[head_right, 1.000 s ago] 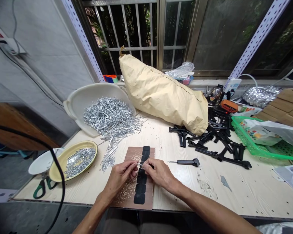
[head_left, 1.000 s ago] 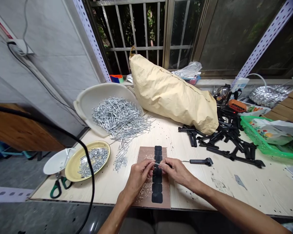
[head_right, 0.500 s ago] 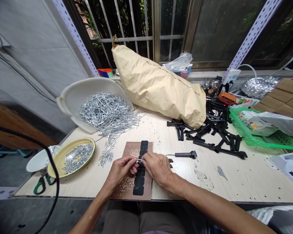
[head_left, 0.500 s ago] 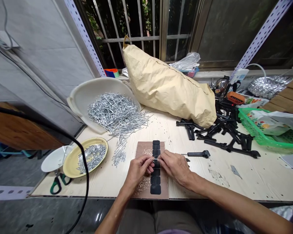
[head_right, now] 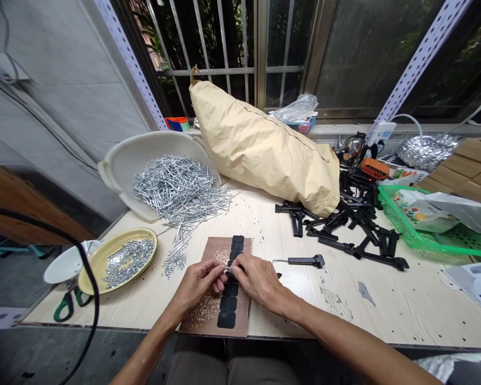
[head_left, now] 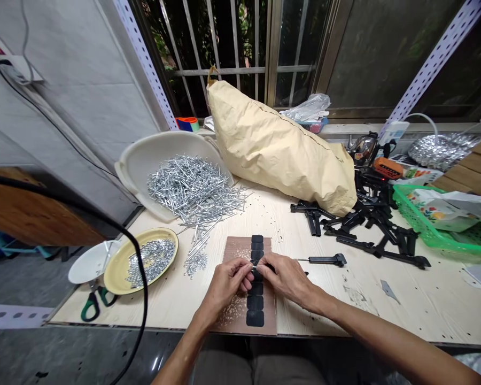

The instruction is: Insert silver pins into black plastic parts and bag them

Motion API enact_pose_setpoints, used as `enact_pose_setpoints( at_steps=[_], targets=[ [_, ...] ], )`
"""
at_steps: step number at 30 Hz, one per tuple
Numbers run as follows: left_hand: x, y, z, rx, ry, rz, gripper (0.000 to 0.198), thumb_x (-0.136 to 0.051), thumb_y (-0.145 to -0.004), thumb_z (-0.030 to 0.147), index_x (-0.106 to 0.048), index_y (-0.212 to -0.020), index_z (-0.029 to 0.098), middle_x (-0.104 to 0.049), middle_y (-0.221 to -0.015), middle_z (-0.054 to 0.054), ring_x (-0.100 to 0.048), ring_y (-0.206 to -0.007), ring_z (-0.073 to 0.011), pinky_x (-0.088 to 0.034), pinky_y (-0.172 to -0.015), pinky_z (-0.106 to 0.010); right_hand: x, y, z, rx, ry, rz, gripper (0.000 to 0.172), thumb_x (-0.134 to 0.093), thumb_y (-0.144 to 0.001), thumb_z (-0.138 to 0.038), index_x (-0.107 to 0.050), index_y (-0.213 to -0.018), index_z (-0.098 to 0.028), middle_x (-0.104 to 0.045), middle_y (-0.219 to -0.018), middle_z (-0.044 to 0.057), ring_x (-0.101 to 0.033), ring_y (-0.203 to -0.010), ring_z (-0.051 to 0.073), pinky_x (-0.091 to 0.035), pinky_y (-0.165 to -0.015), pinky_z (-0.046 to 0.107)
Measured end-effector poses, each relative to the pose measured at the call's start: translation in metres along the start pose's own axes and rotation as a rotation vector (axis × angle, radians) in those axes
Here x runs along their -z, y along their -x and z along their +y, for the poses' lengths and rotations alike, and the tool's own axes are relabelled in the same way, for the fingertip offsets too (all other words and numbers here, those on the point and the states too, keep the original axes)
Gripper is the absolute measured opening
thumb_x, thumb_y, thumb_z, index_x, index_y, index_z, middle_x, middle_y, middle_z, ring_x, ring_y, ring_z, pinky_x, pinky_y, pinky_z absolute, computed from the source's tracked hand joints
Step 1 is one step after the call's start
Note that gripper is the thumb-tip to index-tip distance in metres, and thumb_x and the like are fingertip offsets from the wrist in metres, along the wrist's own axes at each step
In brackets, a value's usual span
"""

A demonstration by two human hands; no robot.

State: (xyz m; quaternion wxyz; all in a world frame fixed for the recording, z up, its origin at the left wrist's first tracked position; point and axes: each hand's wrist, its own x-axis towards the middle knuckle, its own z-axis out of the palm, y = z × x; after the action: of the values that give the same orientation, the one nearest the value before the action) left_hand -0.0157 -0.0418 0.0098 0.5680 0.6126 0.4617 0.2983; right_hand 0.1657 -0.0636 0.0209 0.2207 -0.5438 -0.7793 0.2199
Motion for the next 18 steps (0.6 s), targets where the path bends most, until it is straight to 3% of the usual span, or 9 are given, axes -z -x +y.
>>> enact_pose_setpoints(
  at_steps=[3,5,8,11,14,18],
  targets=[
    [0.001,-0.001,0.001,0.055,0.048,-0.014,0.035,-0.053,-0.081,0.048,-0.057,-0.077,0.014,-0.062,-0.058,0.000,-0.056,-0.044,-0.0110,-0.046,-0.044,-0.022,0.002,-0.002,-0.003,0.005,-0.016,-0.001,0.018,-0.047,-0.090,-0.037,-0.055,-0.099,-0.023,-0.063,-0.089,0.000,-0.058,-0.076,0.014,-0.036,-0.061,0.023],
    [0.003,-0.001,0.001,0.079,0.076,0.004,0.036,-0.052,-0.081,0.049,-0.055,-0.074,0.014,-0.061,-0.056,0.000,-0.055,-0.042,-0.0103,-0.045,-0.043,-0.022,0.001,-0.001,-0.004,0.070,0.097,0.042,0.023,-0.051,-0.089,-0.037,-0.053,-0.108,-0.023,-0.063,-0.094,0.001,-0.058,-0.078,0.015,-0.035,-0.062,0.024],
    [0.009,-0.003,-0.001,0.102,0.135,0.020,0.037,-0.054,-0.080,0.050,-0.056,-0.076,0.013,-0.063,-0.059,-0.002,-0.057,-0.044,-0.0103,-0.046,-0.044,-0.021,-0.003,0.001,-0.001,0.173,0.368,0.141,0.017,-0.046,-0.092,-0.026,-0.057,-0.105,-0.025,-0.062,-0.088,0.002,-0.055,-0.073,0.014,-0.031,-0.062,0.026],
    [0.011,-0.003,-0.003,0.114,0.173,0.015,0.037,-0.056,-0.079,0.050,-0.057,-0.080,0.013,-0.064,-0.061,-0.002,-0.058,-0.046,-0.0108,-0.047,-0.045,-0.022,-0.007,0.003,0.003,0.232,0.504,0.237,0.021,-0.042,-0.093,-0.016,-0.061,-0.098,-0.024,-0.062,-0.083,0.003,-0.053,-0.072,0.014,-0.029,-0.064,0.028],
    [0.009,-0.003,-0.005,0.083,0.163,0.039,0.036,-0.056,-0.080,0.048,-0.059,-0.080,0.012,-0.065,-0.063,-0.003,-0.059,-0.049,-0.0115,-0.048,-0.048,-0.023,-0.008,0.003,0.005,0.226,0.454,0.258,0.023,-0.039,-0.094,-0.018,-0.061,-0.090,-0.021,-0.063,-0.082,0.003,-0.054,-0.074,0.014,-0.030,-0.064,0.028],
    [0.010,-0.002,-0.006,-0.003,0.081,0.061,0.033,-0.055,-0.081,0.045,-0.061,-0.085,0.013,-0.066,-0.068,-0.004,-0.062,-0.056,-0.0133,-0.052,-0.054,-0.026,-0.005,-0.001,0.004,0.053,0.105,0.124,0.022,-0.041,-0.094,-0.030,-0.059,-0.087,-0.021,-0.063,-0.083,0.000,-0.055,-0.070,0.012,-0.033,-0.060,0.024]
  ],
)
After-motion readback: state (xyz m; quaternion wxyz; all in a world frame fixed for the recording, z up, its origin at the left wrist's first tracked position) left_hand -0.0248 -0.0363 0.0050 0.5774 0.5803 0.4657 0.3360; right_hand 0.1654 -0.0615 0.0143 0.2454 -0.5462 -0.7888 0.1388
